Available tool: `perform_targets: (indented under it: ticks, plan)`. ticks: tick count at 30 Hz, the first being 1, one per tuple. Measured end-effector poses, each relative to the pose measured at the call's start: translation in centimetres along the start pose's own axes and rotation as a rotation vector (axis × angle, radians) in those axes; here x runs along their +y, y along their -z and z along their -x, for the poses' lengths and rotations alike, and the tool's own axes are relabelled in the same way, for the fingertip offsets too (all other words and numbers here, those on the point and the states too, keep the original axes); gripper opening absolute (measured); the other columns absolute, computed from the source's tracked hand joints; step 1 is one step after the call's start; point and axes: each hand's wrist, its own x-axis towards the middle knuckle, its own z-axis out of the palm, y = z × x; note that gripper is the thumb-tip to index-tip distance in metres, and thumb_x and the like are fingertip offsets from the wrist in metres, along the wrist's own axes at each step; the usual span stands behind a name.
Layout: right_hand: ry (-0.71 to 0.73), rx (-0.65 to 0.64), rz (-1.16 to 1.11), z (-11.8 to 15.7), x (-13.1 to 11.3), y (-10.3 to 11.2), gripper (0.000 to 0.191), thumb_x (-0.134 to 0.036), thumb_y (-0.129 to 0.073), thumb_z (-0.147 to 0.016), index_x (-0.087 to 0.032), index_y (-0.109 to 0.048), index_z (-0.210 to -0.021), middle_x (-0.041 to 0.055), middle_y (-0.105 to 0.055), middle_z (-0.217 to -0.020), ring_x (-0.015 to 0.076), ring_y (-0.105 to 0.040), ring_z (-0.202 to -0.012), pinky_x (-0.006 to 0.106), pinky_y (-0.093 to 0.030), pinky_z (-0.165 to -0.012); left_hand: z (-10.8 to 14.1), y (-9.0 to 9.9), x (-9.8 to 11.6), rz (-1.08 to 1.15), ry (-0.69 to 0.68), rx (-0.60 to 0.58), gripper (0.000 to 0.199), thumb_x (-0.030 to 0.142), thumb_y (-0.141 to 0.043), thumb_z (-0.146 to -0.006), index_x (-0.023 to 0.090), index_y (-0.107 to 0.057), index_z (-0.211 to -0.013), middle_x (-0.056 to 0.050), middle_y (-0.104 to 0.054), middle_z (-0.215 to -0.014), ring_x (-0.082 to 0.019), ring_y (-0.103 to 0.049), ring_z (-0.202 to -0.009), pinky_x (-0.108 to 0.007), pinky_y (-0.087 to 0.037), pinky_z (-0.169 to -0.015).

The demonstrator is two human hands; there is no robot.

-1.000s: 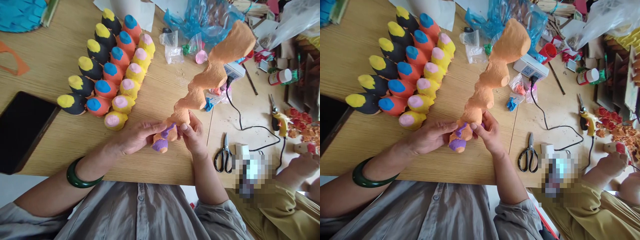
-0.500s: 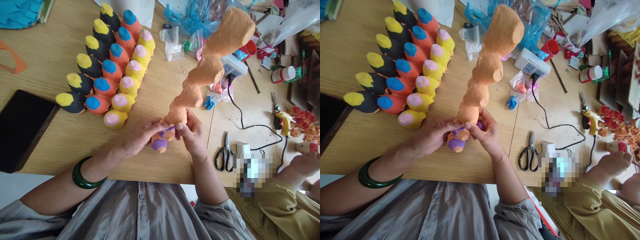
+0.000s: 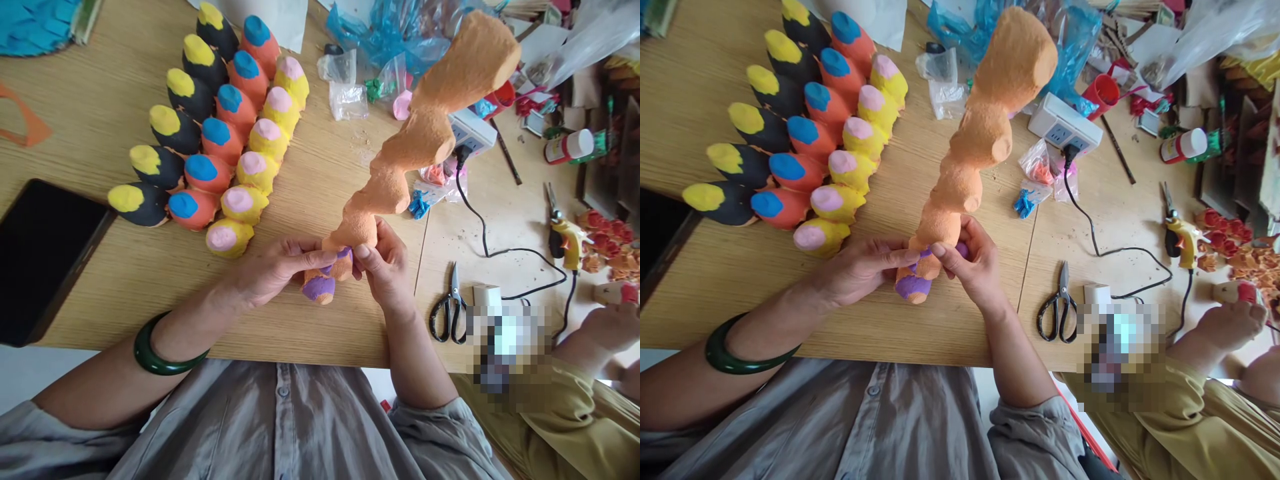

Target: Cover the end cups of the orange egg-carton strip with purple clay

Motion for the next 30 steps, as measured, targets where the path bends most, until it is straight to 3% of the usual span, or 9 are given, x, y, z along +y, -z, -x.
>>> perform_targets:
  ticks: [4, 8, 11, 15, 18, 23, 30]
  plan:
    - [-0.019, -0.022, 0.009, 0.2, -0.2, -0.1, 0.049, -0.059, -0.088, -0.083, -0.025, -0.067, -0.112, -0.0023, -0.065, -0.078, 0.0106, -0.043, -0.051, 0.026, -0.039, -0.043, 0.0, -0.4, 0.3, -0.013, -0.022, 0.014, 0.043, 0.056, -0.082, -0.089, 0.014, -0.078, -0.086, -0.002, -0.069, -0.073, -0.014, -0.064, -0.064, -0.026, -0.053, -0.062]
    - [-0.042, -0.014, 0.005, 0.3, -0.5, -0.2, 0.047, -0.058, -0.089, -0.082, -0.027, -0.068, -0.110, -0.0009, -0.065, -0.080, 0.0116, -0.042, -0.052, 0.028, -0.038, -0.043, 0.0, -0.5, 0.8, -0.032, 0.000, 0.002, 0.041, 0.053, -0.083, -0.089, 0.012, -0.078, -0.091, -0.003, -0.072, -0.079, -0.014, -0.065, -0.066, -0.027, -0.053, -0.063]
    - [-0.053, -0.006, 0.008, 0.3, -0.7, -0.5, 0.048, -0.060, -0.091, -0.080, -0.028, -0.068, -0.108, -0.0002, -0.065, -0.080, 0.0122, -0.044, -0.053, 0.029, -0.039, -0.043, 0.0, -0.3, 1.1, -0.002, 0.030, -0.069, 0.035, 0.047, -0.080, -0.092, 0.012, -0.077, -0.096, -0.002, -0.070, -0.079, -0.014, -0.064, -0.068, -0.026, -0.054, -0.065]
    - [-0.068, 0.017, 0.034, 0.4, -0.9, -0.8, 0.052, -0.061, -0.092, -0.078, -0.027, -0.067, -0.109, 0.0001, -0.065, -0.081, 0.0125, -0.046, -0.055, 0.028, -0.041, -0.044, 0.1, -0.2, 1.2, 0.071, -0.001, -0.154, 0.032, 0.044, -0.069, -0.098, 0.013, -0.073, -0.088, -0.002, -0.067, -0.080, -0.017, -0.066, -0.072, -0.029, -0.057, -0.068]
    - [-0.071, 0.039, 0.051, 0.7, -0.9, -1.1, 0.053, -0.063, -0.091, -0.078, -0.027, -0.067, -0.110, 0.0003, -0.065, -0.082, 0.0130, -0.045, -0.056, 0.029, -0.041, -0.044, 0.0, -0.4, 0.9, 0.014, -0.003, -0.085, 0.040, 0.051, -0.068, -0.100, 0.014, -0.069, -0.084, 0.000, -0.064, -0.077, -0.015, -0.065, -0.067, -0.026, -0.054, -0.063]
    - [-0.050, 0.010, -0.019, 1.0, -1.0, -1.2, 0.045, -0.068, -0.081, -0.087, -0.028, -0.068, -0.103, -0.0039, -0.051, -0.067, 0.0142, -0.042, -0.052, 0.031, -0.042, -0.045, -0.2, -0.6, 0.5, 0.034, 0.010, -0.047, 0.037, 0.050, -0.081, -0.089, 0.017, -0.070, -0.077, 0.000, -0.063, -0.073, -0.013, -0.061, -0.061, -0.026, -0.054, -0.058]
    - [-0.111, -0.012, -0.046, 0.8, -1.2, -1.7, 0.044, -0.063, -0.088, -0.083, -0.026, -0.067, -0.097, -0.0041, -0.056, -0.069, 0.0113, -0.040, -0.049, 0.030, -0.037, -0.041, -0.5, -0.7, 0.9, 0.064, 0.065, -0.057, 0.037, 0.047, -0.086, -0.082, 0.016, -0.070, -0.071, -0.001, -0.060, -0.065, -0.015, -0.061, -0.054, -0.027, -0.053, -0.051]
